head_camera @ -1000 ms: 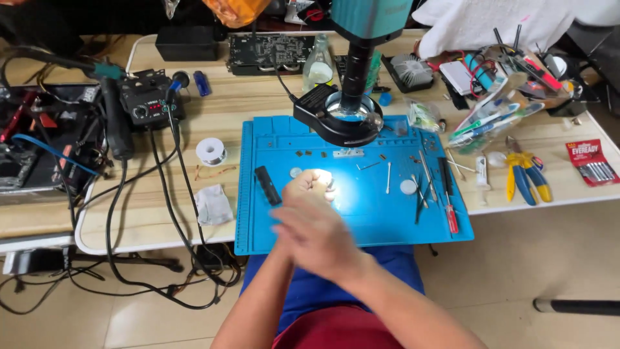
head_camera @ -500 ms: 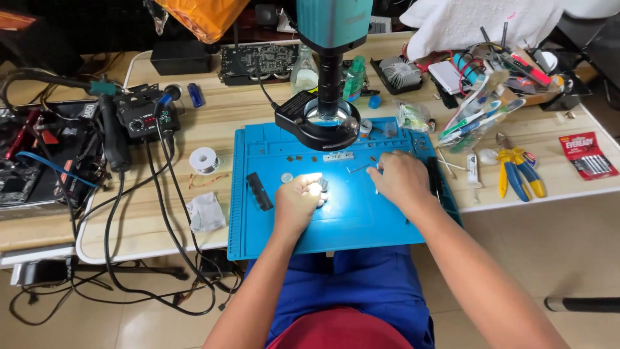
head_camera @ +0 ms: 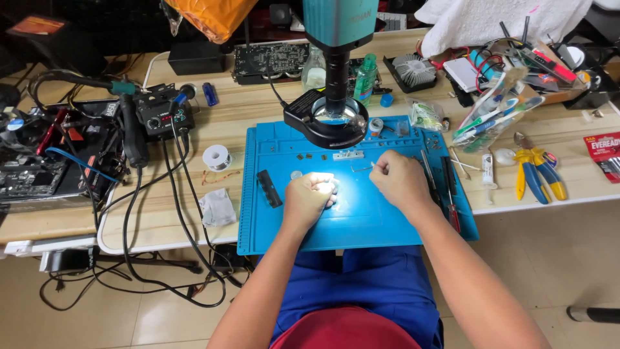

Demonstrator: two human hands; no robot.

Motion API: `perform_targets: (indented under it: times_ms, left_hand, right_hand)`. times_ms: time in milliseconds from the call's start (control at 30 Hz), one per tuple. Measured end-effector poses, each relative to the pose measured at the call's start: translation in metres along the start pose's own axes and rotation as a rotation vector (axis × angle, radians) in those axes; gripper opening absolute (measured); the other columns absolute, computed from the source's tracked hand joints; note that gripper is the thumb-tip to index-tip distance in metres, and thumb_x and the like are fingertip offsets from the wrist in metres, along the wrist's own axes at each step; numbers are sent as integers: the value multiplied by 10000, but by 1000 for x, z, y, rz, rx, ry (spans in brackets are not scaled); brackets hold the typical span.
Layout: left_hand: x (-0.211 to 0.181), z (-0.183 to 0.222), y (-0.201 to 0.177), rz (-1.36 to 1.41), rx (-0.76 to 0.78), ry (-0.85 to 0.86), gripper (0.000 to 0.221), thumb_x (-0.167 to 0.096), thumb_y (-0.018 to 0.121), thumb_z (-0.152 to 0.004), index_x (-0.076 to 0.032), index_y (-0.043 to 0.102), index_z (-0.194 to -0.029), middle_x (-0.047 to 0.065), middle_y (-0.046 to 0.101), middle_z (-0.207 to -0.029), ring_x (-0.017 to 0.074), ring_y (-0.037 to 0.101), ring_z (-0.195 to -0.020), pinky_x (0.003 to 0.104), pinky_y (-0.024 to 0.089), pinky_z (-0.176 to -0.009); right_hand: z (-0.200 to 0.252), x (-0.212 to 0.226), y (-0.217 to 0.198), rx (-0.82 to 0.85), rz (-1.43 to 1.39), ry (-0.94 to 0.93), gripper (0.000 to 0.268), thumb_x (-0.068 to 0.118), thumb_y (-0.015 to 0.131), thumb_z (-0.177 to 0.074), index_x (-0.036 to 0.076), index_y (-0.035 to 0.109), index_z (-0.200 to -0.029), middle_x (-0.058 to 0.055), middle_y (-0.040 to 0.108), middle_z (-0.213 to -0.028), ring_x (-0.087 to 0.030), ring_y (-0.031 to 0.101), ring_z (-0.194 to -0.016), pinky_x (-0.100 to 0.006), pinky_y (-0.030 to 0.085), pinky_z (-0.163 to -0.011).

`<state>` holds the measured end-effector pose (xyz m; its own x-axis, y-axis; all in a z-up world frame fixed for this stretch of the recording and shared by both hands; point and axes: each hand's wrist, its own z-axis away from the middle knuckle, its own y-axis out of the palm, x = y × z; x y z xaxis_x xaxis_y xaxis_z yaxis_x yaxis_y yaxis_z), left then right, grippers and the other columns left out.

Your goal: Cleaning a small electronic component with a cotton swab and solvent under a digital microscope.

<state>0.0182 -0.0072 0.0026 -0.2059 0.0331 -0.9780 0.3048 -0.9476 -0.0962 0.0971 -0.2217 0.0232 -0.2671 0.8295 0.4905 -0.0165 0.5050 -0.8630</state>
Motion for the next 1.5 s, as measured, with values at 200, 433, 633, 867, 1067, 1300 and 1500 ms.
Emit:
perform_targets:
  times_ms: [200,433,633,867,1067,1300,1500]
  left_hand:
    - [7,-4,-1,-41,-10,9,305,-65,732,-907,-47,858,-1184,169,840,-795,174,821,-655,261,695,-642]
    - [-3,5,-6,-477,39,298,177,-285,777,-993,-186,880,-1098,127,829,-968,366,812,-947,481,679,-817]
    - [-29,-12,-8,-993,156,377,272,-339,691,-1049,-325,826,-1284,65,777,-1141,378,776,-1092,551,666,-958]
    - [-111,-34,-15,-586,40,134,507,-470,796,-941,-79,692,-1246,224,800,-1111,483,729,-1210,644,618,-998]
    - [-133,-78,-8,-660,-31,302,482,-450,754,-950,-92,689,-1267,199,775,-1183,433,686,-1261,610,543,-1053]
    - [-134,-131,-8,-737,-121,473,459,-426,706,-960,-108,685,-1291,169,745,-1267,374,636,-1320,571,455,-1118]
    - [-117,-168,-16,-812,-212,590,445,-405,665,-970,-121,681,-1312,144,719,-1339,324,593,-1371,537,380,-1172]
  right_hand:
    - [15,18,-8,81,-704,41,437,95,715,-982,-10,673,-1404,-163,818,-957,-198,796,-792,-311,686,-679]
    - [21,5,-11,-42,-814,21,222,53,694,-1027,-38,696,-1230,-173,826,-912,-172,794,-789,-292,700,-708]
    - [2,-7,-24,-236,-842,-30,118,116,765,-1045,21,726,-1103,-178,844,-945,-208,837,-835,-335,717,-756]
    - [-42,-3,-46,-363,-1041,-118,111,20,749,-1061,-30,682,-1135,-199,829,-1043,-182,822,-886,-321,708,-817]
    - [-90,17,-57,-422,-1082,-184,94,-11,775,-1049,-43,712,-1112,-222,809,-957,-211,817,-822,-347,698,-755]
    - [-131,61,-79,-396,-1007,-212,59,-3,766,-1043,-26,753,-1095,-186,808,-904,-204,814,-789,-319,677,-742]
    - [-149,80,-83,-418,-817,-279,65,68,787,-1059,31,779,-1111,-147,824,-939,-180,815,-822,-321,657,-730]
